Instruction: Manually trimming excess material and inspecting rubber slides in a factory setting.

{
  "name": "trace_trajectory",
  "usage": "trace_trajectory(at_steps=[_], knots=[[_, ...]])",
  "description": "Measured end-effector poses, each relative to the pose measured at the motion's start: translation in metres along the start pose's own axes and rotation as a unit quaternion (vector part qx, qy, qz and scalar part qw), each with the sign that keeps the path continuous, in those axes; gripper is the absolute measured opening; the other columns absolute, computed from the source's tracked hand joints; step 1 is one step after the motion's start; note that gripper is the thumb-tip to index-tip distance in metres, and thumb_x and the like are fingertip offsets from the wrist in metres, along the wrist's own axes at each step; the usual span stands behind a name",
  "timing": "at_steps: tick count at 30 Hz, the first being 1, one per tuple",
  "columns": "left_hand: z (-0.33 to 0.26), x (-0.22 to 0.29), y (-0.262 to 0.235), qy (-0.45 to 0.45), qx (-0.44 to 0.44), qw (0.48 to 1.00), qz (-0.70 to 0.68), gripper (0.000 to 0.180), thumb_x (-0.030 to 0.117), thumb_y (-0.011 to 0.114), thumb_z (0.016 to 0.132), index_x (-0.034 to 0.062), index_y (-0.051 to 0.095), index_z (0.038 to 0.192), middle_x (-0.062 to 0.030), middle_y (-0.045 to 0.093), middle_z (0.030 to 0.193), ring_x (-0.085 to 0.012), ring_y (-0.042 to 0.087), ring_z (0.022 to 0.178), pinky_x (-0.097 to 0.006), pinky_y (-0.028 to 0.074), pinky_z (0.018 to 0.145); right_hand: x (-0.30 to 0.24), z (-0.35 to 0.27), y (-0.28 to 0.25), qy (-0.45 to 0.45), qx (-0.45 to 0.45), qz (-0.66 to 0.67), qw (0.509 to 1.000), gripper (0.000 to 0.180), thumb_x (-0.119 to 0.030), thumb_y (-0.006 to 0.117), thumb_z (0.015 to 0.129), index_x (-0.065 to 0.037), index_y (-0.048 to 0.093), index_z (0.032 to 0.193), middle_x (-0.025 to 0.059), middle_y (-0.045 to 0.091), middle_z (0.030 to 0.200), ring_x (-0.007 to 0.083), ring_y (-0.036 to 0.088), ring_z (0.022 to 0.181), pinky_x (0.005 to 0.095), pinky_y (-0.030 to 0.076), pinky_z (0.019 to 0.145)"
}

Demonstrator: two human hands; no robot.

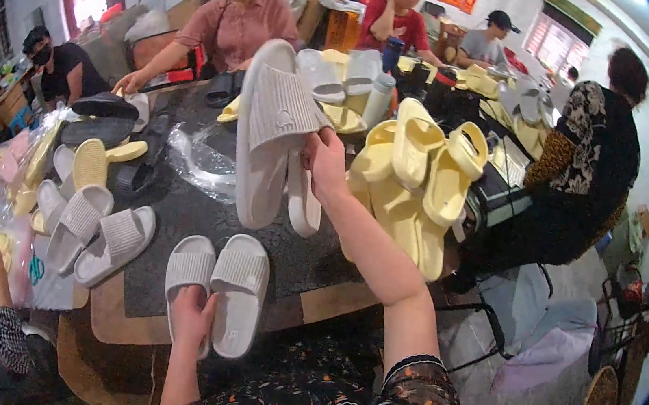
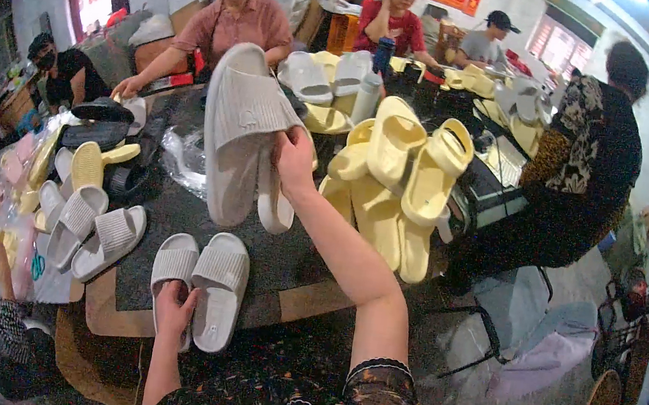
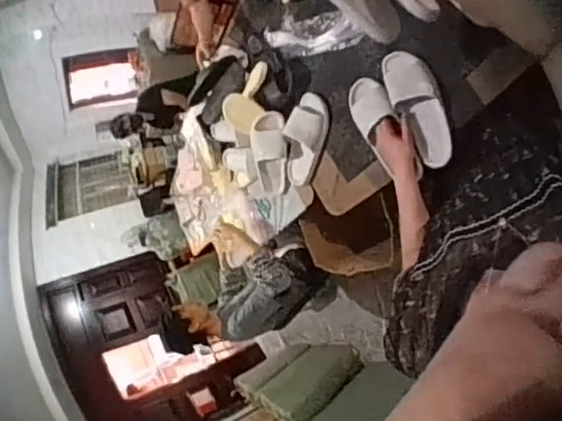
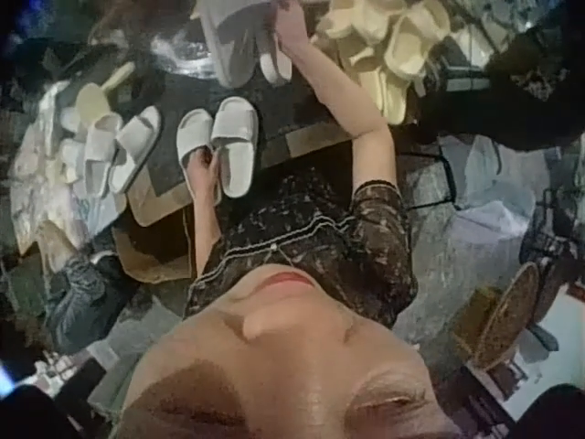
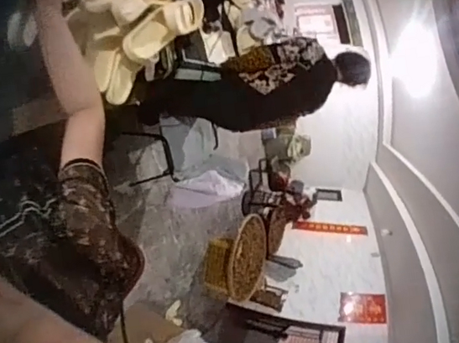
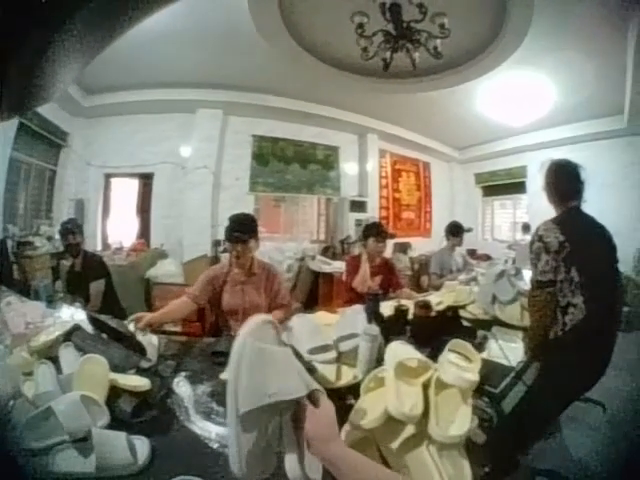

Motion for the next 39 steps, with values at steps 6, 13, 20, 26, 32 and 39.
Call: trace_trajectory(at_steps=[6, 13, 20, 26, 32, 39], knots=[[0.000, 0.005, 0.002, 0.040, -0.005, 0.999, 0.014, 0.035, 0.024, 0.075, 0.077, -0.0021, 0.052, 0.076, -0.0176, 0.053, 0.072, -0.0349, 0.052, 0.067, -0.042, 0.041, 0.060, -0.175, 0.000, -0.037, -0.197, -0.002, -0.091, 0.976, 0.028, -0.022, 0.055, 0.094, -0.011, 0.061, 0.118, -0.0043, 0.063, 0.092, 0.0079, 0.052, 0.071, 0.0239, 0.041, 0.061], [0.004, 0.008, -0.002, 0.023, -0.002, 0.999, 0.025, 0.035, 0.027, 0.073, 0.079, -0.0011, 0.053, 0.076, -0.0185, 0.055, 0.073, -0.0373, 0.054, 0.067, -0.045, 0.043, 0.061, -0.306, 0.068, -0.150, -0.260, 0.270, -0.612, 0.697, 0.030, -0.024, 0.060, 0.079, 0.004, 0.065, 0.086, 0.0191, 0.064, 0.073, 0.0232, 0.064, 0.071, 0.0381, 0.049, 0.067], [0.003, -0.002, 0.004, 0.016, -0.021, 0.997, 0.066, 0.036, 0.032, 0.070, 0.080, -0.0005, 0.056, 0.081, -0.0221, 0.058, 0.082, -0.0403, 0.058, 0.078, -0.049, 0.045, 0.067, -0.201, 0.103, -0.258, 0.112, 0.142, -0.571, 0.801, 0.040, -0.037, 0.068, 0.080, -0.002, 0.060, 0.063, 0.0059, 0.053, 0.053, 0.0163, 0.052, 0.044, 0.0349, 0.041, 0.044], [0.003, 0.000, 0.007, 0.023, -0.010, 0.999, 0.049, 0.037, 0.031, 0.074, 0.077, -0.0010, 0.055, 0.080, -0.0175, 0.056, 0.073, -0.0350, 0.056, 0.069, -0.044, 0.043, 0.061, -0.213, 0.109, -0.289, 0.104, 0.183, -0.612, 0.762, 0.043, -0.040, 0.076, 0.074, -0.001, 0.060, 0.063, 0.0071, 0.058, 0.059, 0.0152, 0.053, 0.049, 0.0307, 0.044, 0.046], [0.007, 0.000, 0.005, 0.022, -0.015, 0.998, 0.059, 0.038, 0.030, 0.072, 0.079, 0.0000, 0.050, 0.073, -0.0167, 0.051, 0.068, -0.0363, 0.052, 0.065, -0.045, 0.041, 0.059, -0.242, 0.095, -0.265, -0.019, 0.150, -0.652, 0.743, 0.044, -0.044, 0.074, 0.072, 0.000, 0.070, 0.077, 0.0142, 0.069, 0.074, 0.0247, 0.067, 0.070, 0.0374, 0.052, 0.067], [0.007, 0.003, 0.003, -0.002, -0.038, 0.999, -0.001, 0.036, 0.028, 0.073, 0.079, -0.0007, 0.052, 0.073, -0.0166, 0.054, 0.070, -0.0366, 0.055, 0.065, -0.045, 0.043, 0.059, -0.244, -0.016, -0.144, -0.405, 0.155, -0.613, 0.660, 0.019, -0.019, 0.066, 0.082, -0.009, 0.067, 0.097, 0.0091, 0.065, 0.096, 0.0281, 0.062, 0.093, 0.0402, 0.048, 0.083]])
Point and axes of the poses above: each hand's wrist, its own z-axis towards the middle knuckle, its own y-axis out of the palm, x = y × z, the point moved 8 cm from there along z, towards the middle knuckle
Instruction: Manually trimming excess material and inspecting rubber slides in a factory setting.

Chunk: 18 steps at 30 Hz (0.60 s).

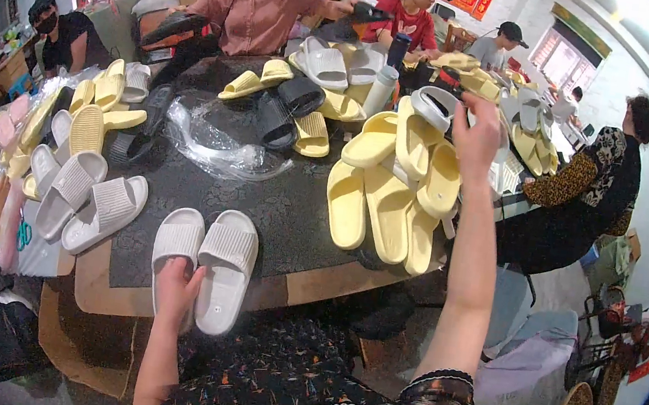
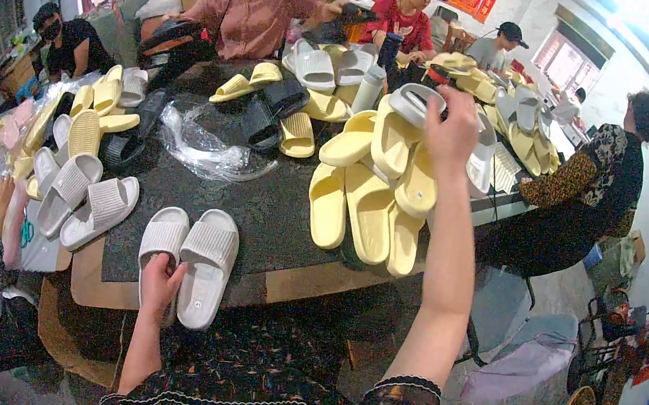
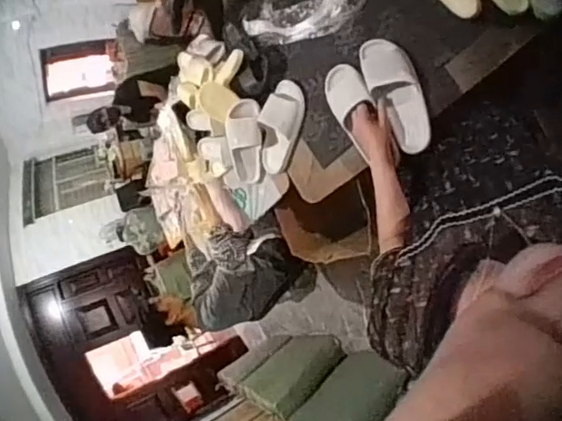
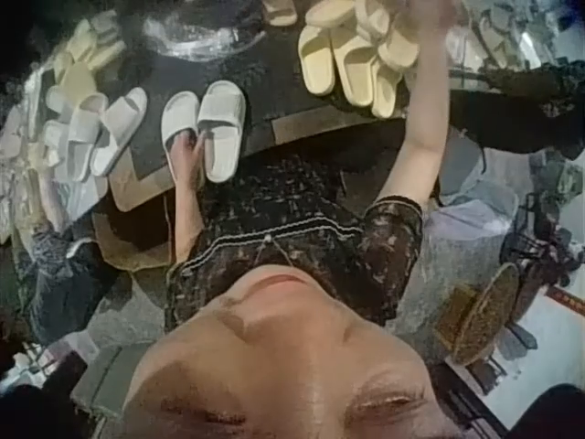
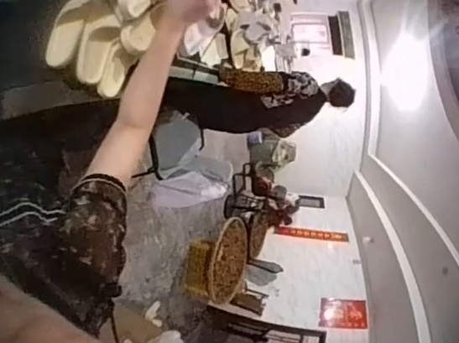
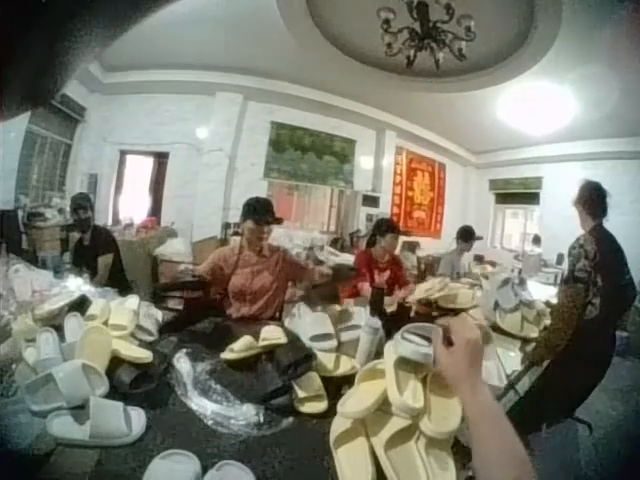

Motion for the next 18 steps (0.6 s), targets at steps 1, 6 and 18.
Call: trace_trajectory(at_steps=[1, 6, 18], knots=[[0.000, -0.002, 0.002, 0.002, -0.002, 1.000, 0.000, 0.036, 0.028, 0.073, 0.079, -0.0007, 0.052, 0.073, -0.0166, 0.054, 0.070, -0.0366, 0.055, 0.065, -0.045, 0.043, 0.059, -0.015, -0.017, -0.004, 0.002, 0.001, -0.002, 1.000, 0.019, -0.019, 0.066, 0.082, -0.009, 0.067, 0.097, 0.0091, 0.065, 0.096, 0.0281, 0.062, 0.093, 0.0402, 0.048, 0.083], [-0.002, -0.008, 0.004, 0.006, 0.023, 0.999, 0.026, 0.037, 0.028, 0.074, 0.077, -0.0010, 0.051, 0.072, -0.0161, 0.052, 0.068, -0.0339, 0.052, 0.063, -0.043, 0.042, 0.058, -0.022, -0.087, -0.045, 0.016, 0.108, -0.251, 0.962, 0.039, -0.032, 0.071, 0.079, -0.012, 0.061, 0.110, 0.0129, 0.051, 0.128, 0.0345, 0.045, 0.121, 0.0458, 0.038, 0.097], [-0.001, 0.003, 0.001, 0.001, 0.023, 0.999, 0.026, 0.036, 0.028, 0.073, 0.078, -0.0017, 0.054, 0.074, -0.0164, 0.055, 0.070, -0.0342, 0.056, 0.066, -0.044, 0.043, 0.060, 0.166, -0.143, -0.029, 0.290, 0.017, -0.084, 0.953, 0.069, -0.046, 0.065, 0.085, -0.007, 0.045, 0.138, 0.0279, 0.037, 0.140, 0.0412, 0.038, 0.129, 0.0474, 0.036, 0.103]])
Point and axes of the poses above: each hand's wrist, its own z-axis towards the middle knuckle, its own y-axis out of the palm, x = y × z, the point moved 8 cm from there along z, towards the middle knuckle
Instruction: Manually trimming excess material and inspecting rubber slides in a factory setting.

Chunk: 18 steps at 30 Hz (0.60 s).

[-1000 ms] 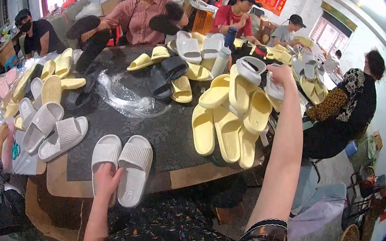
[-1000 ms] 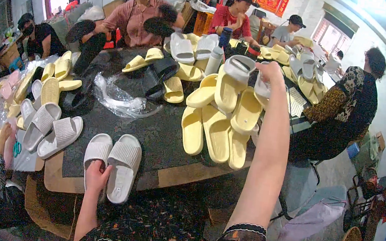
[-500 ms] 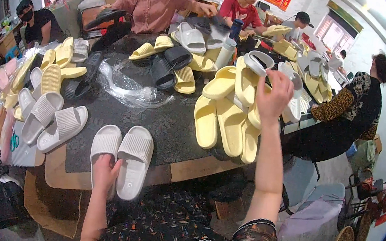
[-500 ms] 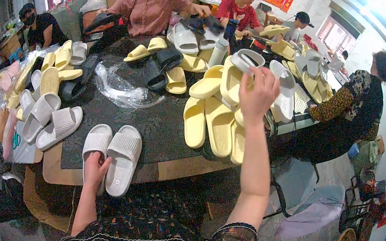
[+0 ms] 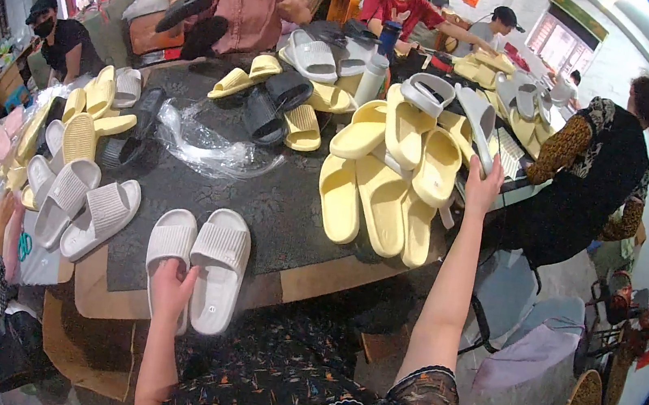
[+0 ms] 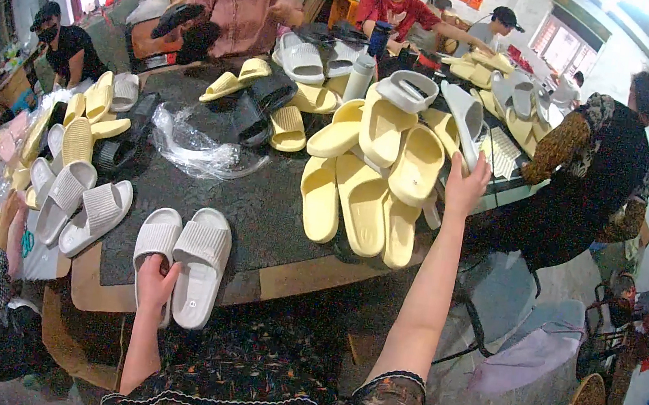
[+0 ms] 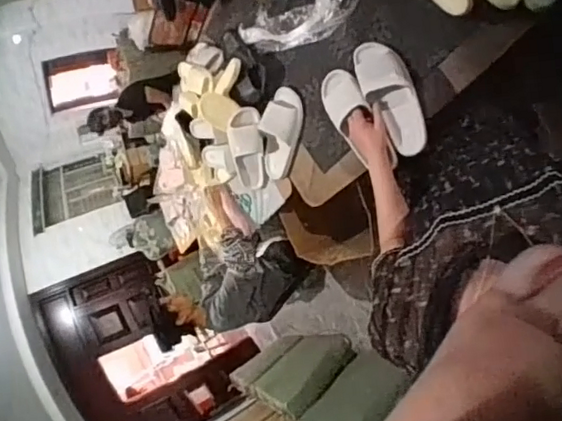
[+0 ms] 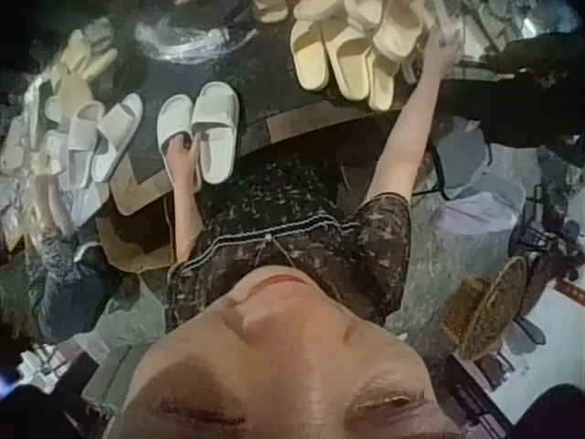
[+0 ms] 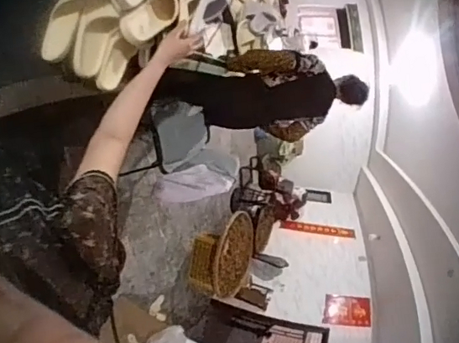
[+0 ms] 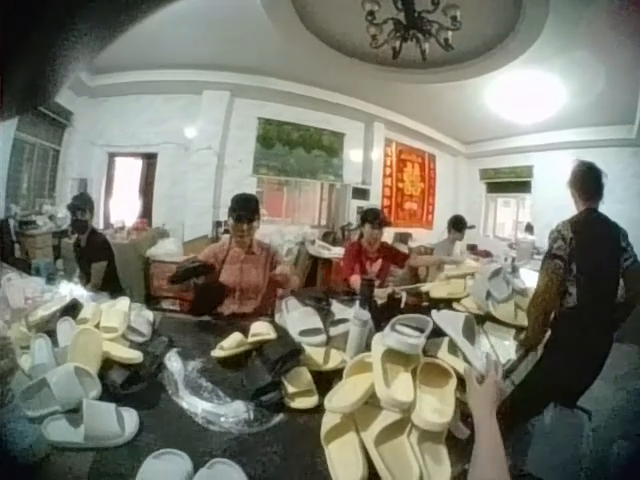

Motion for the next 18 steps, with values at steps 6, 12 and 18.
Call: trace_trajectory(at_steps=[6, 12, 18], knots=[[-0.003, -0.014, 0.005, -0.015, -0.014, 0.999, 0.025, 0.037, 0.031, 0.073, 0.078, -0.0014, 0.056, 0.078, -0.0173, 0.057, 0.075, -0.0354, 0.057, 0.070, -0.044, 0.044, 0.063, -0.006, -0.019, -0.023, -0.011, 0.131, -0.045, 0.990, 0.071, -0.039, 0.065, 0.087, 0.004, 0.040, 0.137, 0.0297, 0.033, 0.143, 0.0425, 0.034, 0.133, 0.0490, 0.034, 0.105], [0.000, -0.009, 0.008, -0.050, -0.020, 0.998, -0.028, 0.037, 0.033, 0.072, 0.079, -0.0013, 0.060, 0.084, -0.0193, 0.061, 0.082, -0.0366, 0.060, 0.076, -0.044, 0.047, 0.067, -0.114, -0.091, -0.064, -0.214, 0.143, 0.106, 0.960, 0.033, -0.007, 0.064, 0.088, 0.001, 0.054, 0.118, 0.0169, 0.054, 0.125, 0.0282, 0.053, 0.107, 0.0348, 0.044, 0.086], [-0.005, 0.015, 0.011, -0.071, -0.021, 0.997, -0.037, 0.039, 0.035, 0.071, 0.081, -0.0025, 0.060, 0.083, -0.0204, 0.061, 0.080, -0.0374, 0.060, 0.075, -0.045, 0.047, 0.066, -0.220, -0.207, -0.003, -0.297, -0.224, 0.285, 0.883, 0.014, -0.001, 0.064, 0.082, -0.003, 0.064, 0.096, 0.0100, 0.064, 0.095, 0.0257, 0.059, 0.085, 0.0324, 0.048, 0.072]])
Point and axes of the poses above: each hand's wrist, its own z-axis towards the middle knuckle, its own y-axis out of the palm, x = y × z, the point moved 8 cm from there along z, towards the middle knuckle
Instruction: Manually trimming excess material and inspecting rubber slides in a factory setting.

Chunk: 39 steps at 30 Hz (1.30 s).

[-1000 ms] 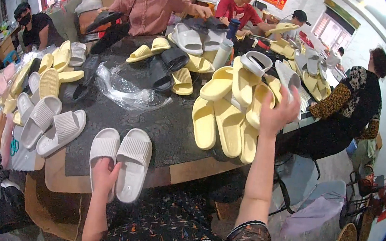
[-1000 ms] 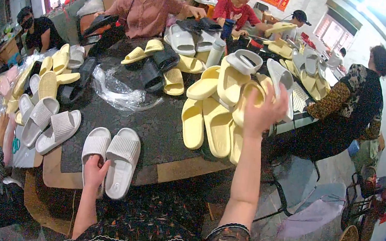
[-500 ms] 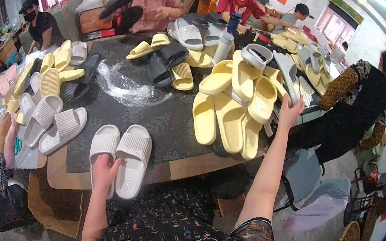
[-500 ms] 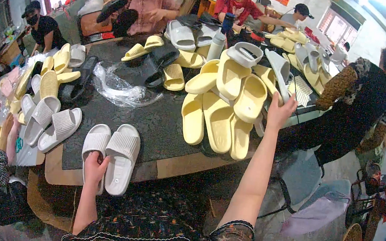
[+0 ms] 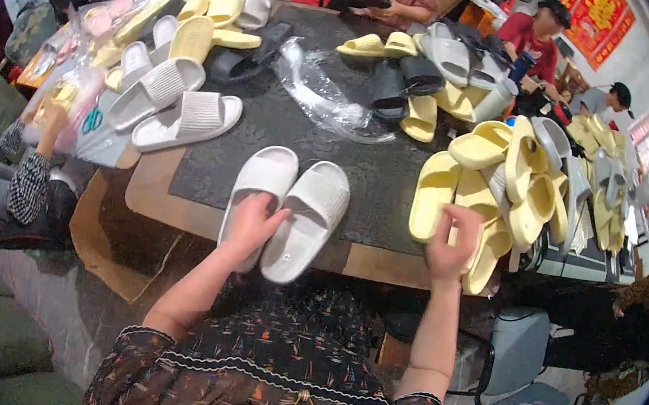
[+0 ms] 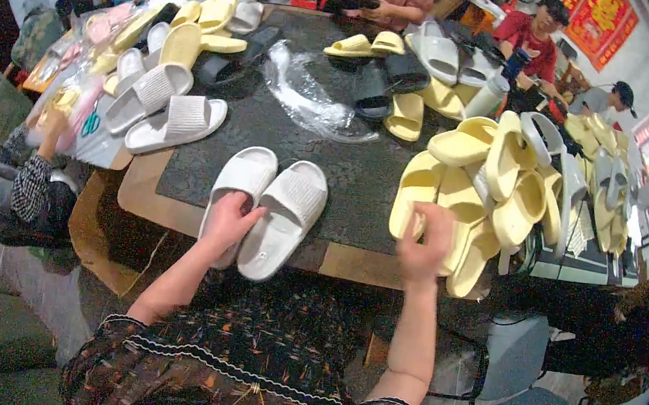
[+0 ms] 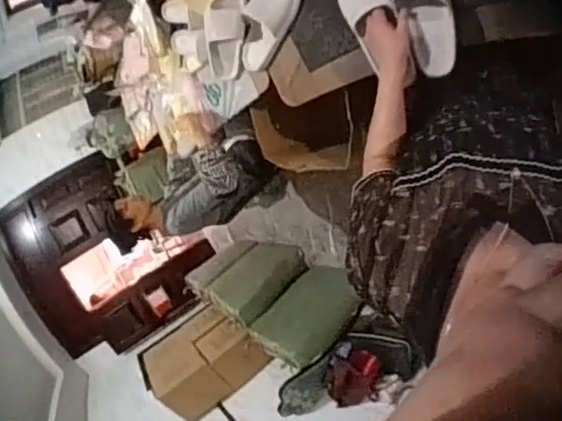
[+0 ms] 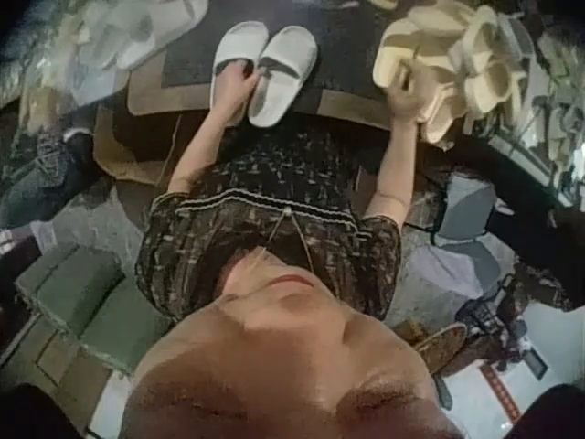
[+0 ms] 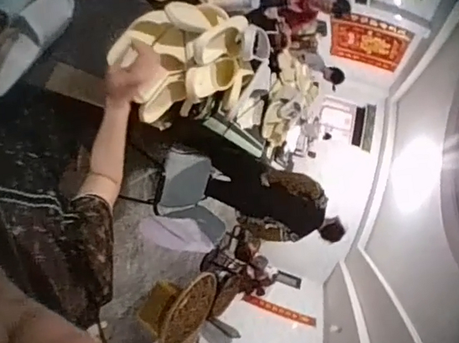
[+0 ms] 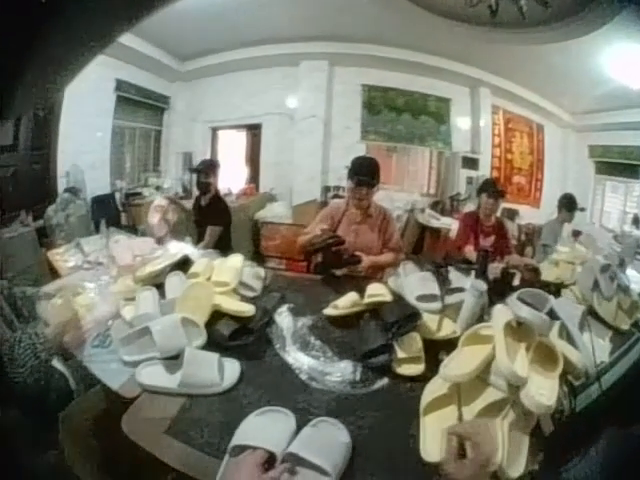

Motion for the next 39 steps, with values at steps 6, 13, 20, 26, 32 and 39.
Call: trace_trajectory(at_steps=[6, 13, 20, 26, 32, 39], knots=[[-0.010, 0.002, 0.010, 0.011, -0.025, 1.000, 0.013, 0.040, 0.035, 0.073, 0.080, -0.0006, 0.059, 0.089, -0.0179, 0.060, 0.085, -0.0341, 0.059, 0.075, -0.042, 0.048, 0.066, -0.072, -0.033, 0.134, -0.016, -0.279, 0.142, 0.950, 0.047, -0.020, 0.076, 0.074, -0.008, 0.058, 0.116, 0.0131, 0.058, 0.114, 0.0329, 0.053, 0.109, 0.0423, 0.044, 0.092], [-0.030, 0.007, -0.007, 0.064, -0.099, 0.985, -0.126, 0.051, 0.025, 0.072, 0.080, 0.0007, 0.055, 0.121, -0.0145, 0.059, 0.100, -0.0257, 0.063, 0.084, -0.035, 0.052, 0.074, -0.055, -0.045, 0.182, -0.017, -0.315, 0.120, 0.941, 0.032, -0.014, 0.069, 0.073, -0.011, 0.063, 0.105, 0.0084, 0.057, 0.111, 0.0292, 0.052, 0.109, 0.0422, 0.042, 0.094], [-0.021, 0.011, -0.053, 0.126, -0.039, 0.987, -0.092, 0.029, 0.018, 0.068, 0.083, 0.0054, 0.064, 0.109, -0.0094, 0.064, 0.094, -0.0219, 0.064, 0.083, -0.032, 0.053, 0.071, -0.062, -0.032, 0.176, -0.018, -0.354, 0.140, 0.924, 0.037, -0.030, 0.073, 0.076, -0.008, 0.064, 0.105, 0.0091, 0.058, 0.114, 0.0289, 0.053, 0.110, 0.0395, 0.041, 0.096], [-0.002, 0.023, -0.074, 0.199, 0.070, 0.977, -0.019, 0.022, 0.018, 0.068, 0.082, 0.0076, 0.066, 0.101, -0.0088, 0.062, 0.102, -0.0295, 0.057, 0.100, -0.040, 0.046, 0.088, -0.053, -0.013, 0.194, 0.023, -0.301, 0.190, 0.934, 0.033, -0.033, 0.071, 0.080, -0.006, 0.065, 0.099, 0.0117, 0.062, 0.105, 0.0308, 0.057, 0.101, 0.0408, 0.044, 0.090], [0.033, 0.023, -0.054, 0.213, 0.045, 0.976, 0.021, 0.026, 0.020, 0.069, 0.081, 0.0070, 0.065, 0.103, -0.0110, 0.062, 0.106, -0.0326, 0.055, 0.102, -0.042, 0.045, 0.091, -0.044, -0.001, 0.251, 0.041, -0.354, 0.063, 0.932, 0.032, -0.029, 0.067, 0.080, -0.008, 0.068, 0.104, 0.0132, 0.064, 0.104, 0.0326, 0.058, 0.101, 0.0443, 0.047, 0.089], [0.078, 0.016, -0.015, 0.200, -0.042, 0.978, 0.048, 0.037, 0.026, 0.066, 0.082, 0.0074, 0.063, 0.113, -0.0155, 0.062, 0.109, -0.0337, 0.057, 0.105, -0.042, 0.045, 0.092, -0.040, -0.001, 0.269, 0.098, -0.304, 0.003, 0.948, 0.019, -0.026, 0.066, 0.079, -0.008, 0.069, 0.082, 0.0123, 0.067, 0.089, 0.0330, 0.061, 0.089, 0.0447, 0.049, 0.081]])
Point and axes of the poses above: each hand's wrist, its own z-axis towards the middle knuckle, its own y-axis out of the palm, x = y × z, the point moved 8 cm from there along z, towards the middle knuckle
